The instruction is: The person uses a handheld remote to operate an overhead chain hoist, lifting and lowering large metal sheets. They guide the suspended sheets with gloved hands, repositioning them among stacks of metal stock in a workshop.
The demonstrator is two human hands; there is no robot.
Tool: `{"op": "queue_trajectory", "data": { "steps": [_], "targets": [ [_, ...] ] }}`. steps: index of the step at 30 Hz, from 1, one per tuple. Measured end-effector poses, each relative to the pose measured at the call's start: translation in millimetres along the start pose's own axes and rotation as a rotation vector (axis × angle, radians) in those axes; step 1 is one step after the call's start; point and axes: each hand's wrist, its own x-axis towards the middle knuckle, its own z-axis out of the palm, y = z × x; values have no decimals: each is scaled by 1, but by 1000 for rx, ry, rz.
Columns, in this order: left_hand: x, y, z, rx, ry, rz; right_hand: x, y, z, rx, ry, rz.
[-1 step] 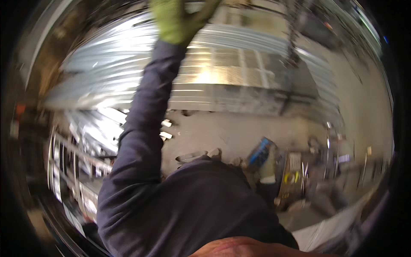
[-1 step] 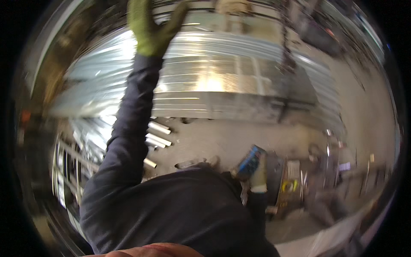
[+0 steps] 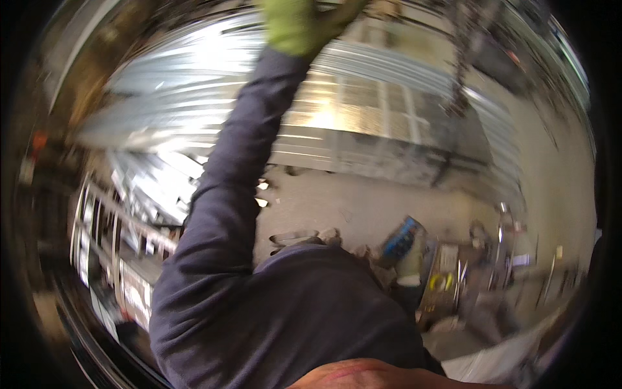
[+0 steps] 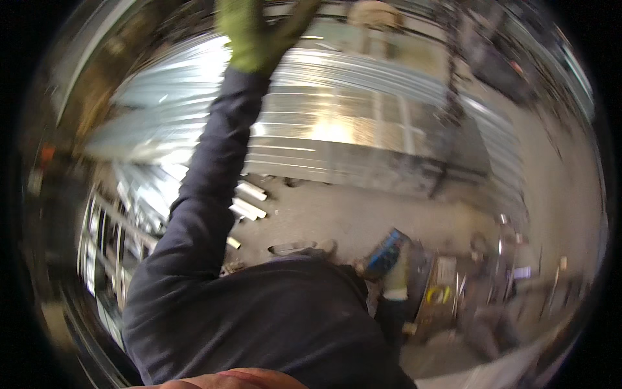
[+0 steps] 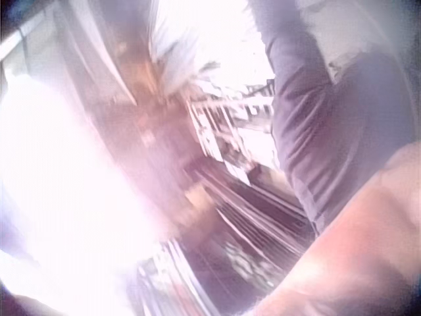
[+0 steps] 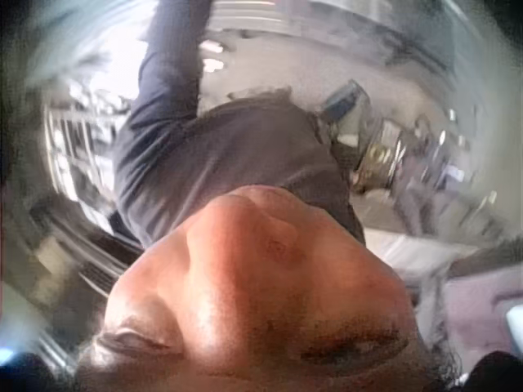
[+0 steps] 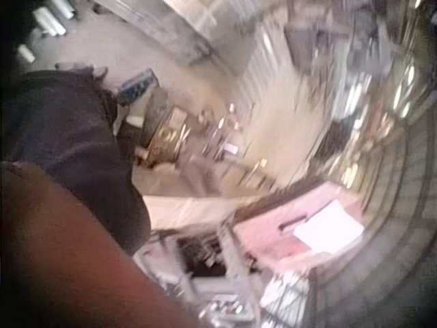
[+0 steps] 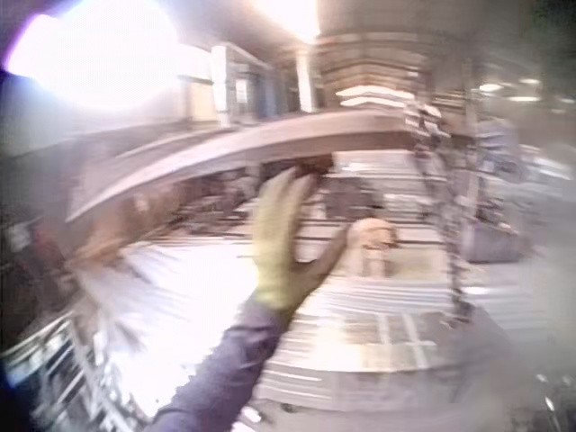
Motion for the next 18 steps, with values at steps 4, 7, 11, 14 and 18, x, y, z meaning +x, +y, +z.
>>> {"op": "queue_trajectory", "data": {
  "steps": [4, 7, 11, 14, 18],
  "targets": [
    [56, -15, 15, 52, -61, -95, 5, -15, 1, 152, -258, 95],
    [69, -24, 24, 120, -296, -143, 3, -22, 2, 28, -217, 53],
    [66, -26, 30, 146, -602, -267, 0, -25, 3, -18, -210, 50],
    [70, -39, 42, 195, -686, -326, 5, -31, 3, -24, -262, -32],
    [74, -51, 60, 220, -687, -345, 20, -42, -7, -60, -212, 38]
  ]
}}
